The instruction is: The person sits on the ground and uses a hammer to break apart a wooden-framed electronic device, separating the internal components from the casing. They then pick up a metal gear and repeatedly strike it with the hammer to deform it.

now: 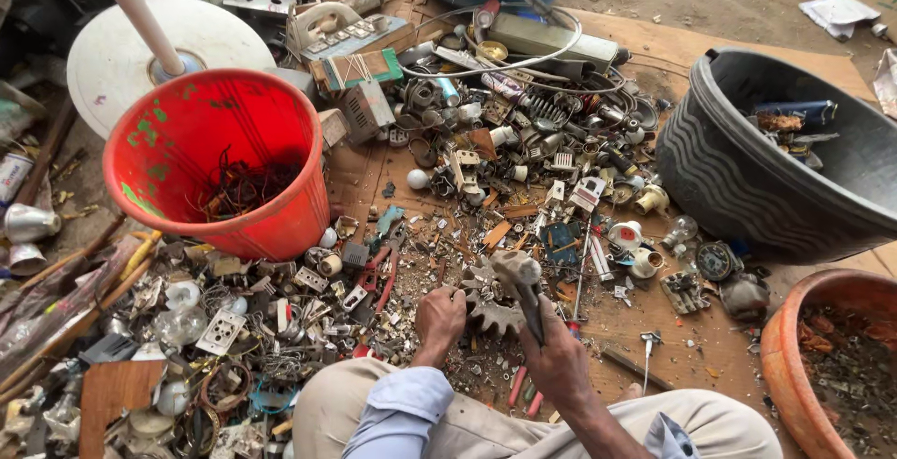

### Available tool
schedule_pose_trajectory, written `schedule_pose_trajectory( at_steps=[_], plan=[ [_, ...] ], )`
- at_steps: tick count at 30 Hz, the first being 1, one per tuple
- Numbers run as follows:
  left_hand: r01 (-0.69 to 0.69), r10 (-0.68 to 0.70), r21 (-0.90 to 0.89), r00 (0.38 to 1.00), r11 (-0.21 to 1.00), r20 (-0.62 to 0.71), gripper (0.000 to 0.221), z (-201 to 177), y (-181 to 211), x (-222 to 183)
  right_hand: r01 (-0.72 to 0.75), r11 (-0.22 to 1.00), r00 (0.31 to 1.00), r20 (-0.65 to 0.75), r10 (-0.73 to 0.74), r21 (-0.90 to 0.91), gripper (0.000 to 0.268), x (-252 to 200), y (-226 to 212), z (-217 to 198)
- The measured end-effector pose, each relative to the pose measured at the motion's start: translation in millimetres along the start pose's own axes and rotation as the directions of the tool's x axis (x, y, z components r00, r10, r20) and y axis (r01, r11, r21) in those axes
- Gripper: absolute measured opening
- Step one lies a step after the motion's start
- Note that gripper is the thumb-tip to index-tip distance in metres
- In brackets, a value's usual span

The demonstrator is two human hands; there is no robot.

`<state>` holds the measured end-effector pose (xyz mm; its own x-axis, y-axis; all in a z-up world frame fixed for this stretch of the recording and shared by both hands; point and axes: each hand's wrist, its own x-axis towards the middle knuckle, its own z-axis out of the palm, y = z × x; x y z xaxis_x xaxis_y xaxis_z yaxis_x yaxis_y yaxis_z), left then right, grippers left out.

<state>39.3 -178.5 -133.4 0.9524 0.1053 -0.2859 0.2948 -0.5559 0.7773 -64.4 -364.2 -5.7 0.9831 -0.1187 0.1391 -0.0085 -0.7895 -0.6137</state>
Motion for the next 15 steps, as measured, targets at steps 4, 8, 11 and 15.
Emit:
schedule_pose_trajectory(
  at_steps=[4,8,11,15],
  plan=[
    [0.047,-0.048,0.043,0.999,0.998,0.025,0.028,-5.9,9.1,-3.7,-0.097,0.981,0.951,0.276,0.142,-0.17,0.065,9.3,-1.9,4.1],
    [0.065,-0.064,-0.017,0.998,0.998,0.028,0.022,-12.0,11.4,-8.1,-0.154,0.971,0.916,0.343,0.21,-0.183,0.061,9.5,-5.6,-3.9],
    [0.114,-0.114,0.003,0.993,0.993,0.028,0.021,-10.8,16.6,-4.5,-0.282,0.958,0.918,0.276,0.285,-0.051,0.062,4.8,-15.6,-16.3],
    [0.084,-0.085,0.013,0.996,0.996,0.033,0.024,-9.1,12.4,-7.6,0.116,0.985,0.985,-0.144,-0.097,0.131,0.063,0.2,-10.9,-11.7]
  ],
)
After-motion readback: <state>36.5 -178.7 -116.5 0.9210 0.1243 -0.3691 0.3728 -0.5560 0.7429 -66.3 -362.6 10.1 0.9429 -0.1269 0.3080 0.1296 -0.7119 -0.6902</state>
